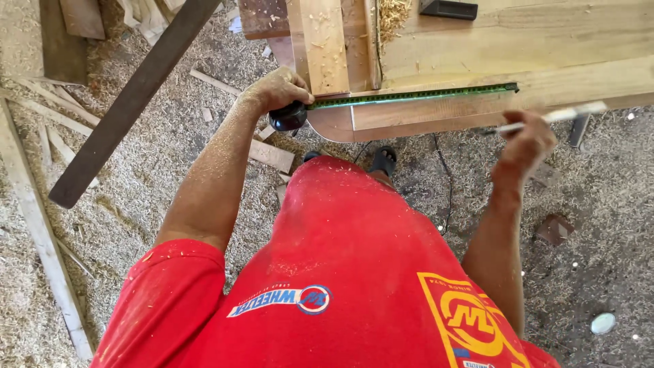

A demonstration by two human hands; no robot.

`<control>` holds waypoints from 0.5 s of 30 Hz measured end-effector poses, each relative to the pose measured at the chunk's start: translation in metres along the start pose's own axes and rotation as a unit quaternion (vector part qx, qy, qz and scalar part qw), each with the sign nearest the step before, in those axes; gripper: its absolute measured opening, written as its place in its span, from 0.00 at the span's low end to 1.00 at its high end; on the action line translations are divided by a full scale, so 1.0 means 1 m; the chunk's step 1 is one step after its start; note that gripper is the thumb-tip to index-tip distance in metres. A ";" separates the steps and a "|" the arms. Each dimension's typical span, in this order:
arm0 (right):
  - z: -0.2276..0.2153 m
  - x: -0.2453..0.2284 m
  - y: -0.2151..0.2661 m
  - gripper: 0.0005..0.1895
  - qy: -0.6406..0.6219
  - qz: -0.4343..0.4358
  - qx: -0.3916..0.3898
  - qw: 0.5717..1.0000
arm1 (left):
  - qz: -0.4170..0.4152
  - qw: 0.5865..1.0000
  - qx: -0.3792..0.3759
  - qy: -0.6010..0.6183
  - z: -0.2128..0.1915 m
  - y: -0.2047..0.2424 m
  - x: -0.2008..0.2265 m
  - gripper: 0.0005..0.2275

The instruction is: Measuring and hammering a wooden furniture piece.

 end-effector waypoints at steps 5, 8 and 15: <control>-0.064 -0.002 0.025 0.32 -0.084 0.165 0.140 0.973 | 0.012 1.000 -0.008 0.003 0.000 -0.002 -0.003 0.09; -0.072 -0.007 0.032 0.23 -0.161 0.157 0.139 0.964 | 0.007 1.000 -0.006 -0.004 0.000 -0.002 -0.002 0.10; -0.061 -0.002 0.008 0.06 -0.198 0.122 0.134 0.963 | 0.022 1.000 -0.011 0.007 0.000 -0.006 -0.006 0.10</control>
Point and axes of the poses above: each hand's wrist, its own y-axis away from the middle knuckle, its own z-axis out of the palm, x = y × z, the point moved 4 cm from there along -y, towards the middle knuckle, and after that the axes turned 4 degrees about x, right-handed, at the moved point
